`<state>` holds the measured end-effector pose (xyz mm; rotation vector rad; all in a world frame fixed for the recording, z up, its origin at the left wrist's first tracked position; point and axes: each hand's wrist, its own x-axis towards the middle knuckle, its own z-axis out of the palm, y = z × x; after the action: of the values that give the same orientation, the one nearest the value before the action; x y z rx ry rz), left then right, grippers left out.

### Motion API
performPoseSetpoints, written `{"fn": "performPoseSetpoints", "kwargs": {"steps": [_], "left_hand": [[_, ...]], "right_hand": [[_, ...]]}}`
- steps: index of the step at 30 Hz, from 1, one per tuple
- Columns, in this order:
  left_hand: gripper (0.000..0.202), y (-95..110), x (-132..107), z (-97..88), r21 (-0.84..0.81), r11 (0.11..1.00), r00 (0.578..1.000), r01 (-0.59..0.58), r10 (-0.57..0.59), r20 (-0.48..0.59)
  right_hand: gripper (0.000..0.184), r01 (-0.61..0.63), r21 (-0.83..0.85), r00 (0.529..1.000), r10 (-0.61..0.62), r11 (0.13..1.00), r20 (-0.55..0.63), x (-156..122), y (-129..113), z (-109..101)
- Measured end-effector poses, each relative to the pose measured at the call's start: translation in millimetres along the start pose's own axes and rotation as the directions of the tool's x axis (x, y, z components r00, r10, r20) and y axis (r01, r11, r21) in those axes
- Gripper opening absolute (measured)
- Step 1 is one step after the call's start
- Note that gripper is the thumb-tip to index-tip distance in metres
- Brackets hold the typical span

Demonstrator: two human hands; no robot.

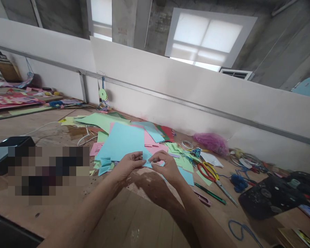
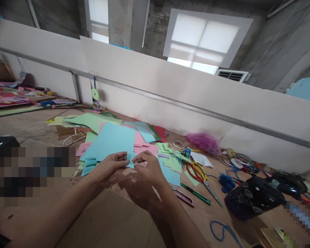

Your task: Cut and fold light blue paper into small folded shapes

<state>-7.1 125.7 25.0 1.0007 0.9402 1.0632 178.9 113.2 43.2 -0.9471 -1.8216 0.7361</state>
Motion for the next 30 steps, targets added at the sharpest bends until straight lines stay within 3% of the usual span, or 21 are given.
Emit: {"fn": "performPoseSetpoints", "kwargs": {"steps": [3, 8, 11, 15, 19, 24, 26, 28, 30], "left_hand": [[0.058, -3.4, 2.3, -1.0, 0.035, 0.999, 1.000, -0.008, 0.007, 0.014], [0.029, -4.8, 4.3, 0.3, 0.026, 0.998, 0.985, -0.049, 0.044, 0.170], [0.022, -1.4, 2.9, 2.4, 0.011, 0.998, 0.973, -0.065, 0.061, 0.221], [0.019, 6.8, -3.2, 7.2, 0.032, 0.997, 0.969, -0.068, 0.058, 0.240], [0.018, 11.3, -8.6, 11.2, 0.091, 0.992, 0.980, -0.086, 0.068, 0.185], [0.017, 9.8, -5.4, 12.8, 0.178, 0.962, 0.963, -0.207, 0.169, 0.209], [0.023, 8.5, -4.1, 12.8, 0.206, 0.953, 0.959, -0.224, 0.177, 0.222], [0.043, 6.5, -4.1, 12.0, 0.260, 0.941, 0.968, -0.216, 0.171, 0.185], [0.058, 3.7, -5.0, 10.5, 0.336, 0.917, 0.974, -0.214, 0.175, 0.143]], "right_hand": [[0.014, 0.002, 0.002, 1.000, -0.002, 1.000, -0.013, 0.5, 0.6, 1.1], [0.006, -0.026, -0.012, 0.997, 0.026, 1.000, -0.071, -0.4, 1.4, 6.0], [0.005, -0.057, -0.006, 0.993, 0.056, 0.998, -0.100, -1.5, 3.5, 9.7], [0.006, -0.108, 0.004, 0.984, 0.107, 0.994, -0.144, -2.5, 5.0, 14.2], [0.005, -0.126, -0.030, 0.976, 0.119, 0.992, -0.182, -2.8, 3.9, 16.6], [0.007, -0.131, -0.053, 0.971, 0.117, 0.990, -0.208, -2.9, 3.8, 17.3], [0.017, -0.159, -0.043, 0.967, 0.146, 0.986, -0.210, -2.7, 4.6, 16.5], [0.029, -0.204, -0.053, 0.962, 0.190, 0.978, -0.198, -2.1, 5.7, 14.4], [0.028, -0.243, -0.081, 0.961, 0.229, 0.967, -0.153, -1.1, 7.0, 11.4]]}}
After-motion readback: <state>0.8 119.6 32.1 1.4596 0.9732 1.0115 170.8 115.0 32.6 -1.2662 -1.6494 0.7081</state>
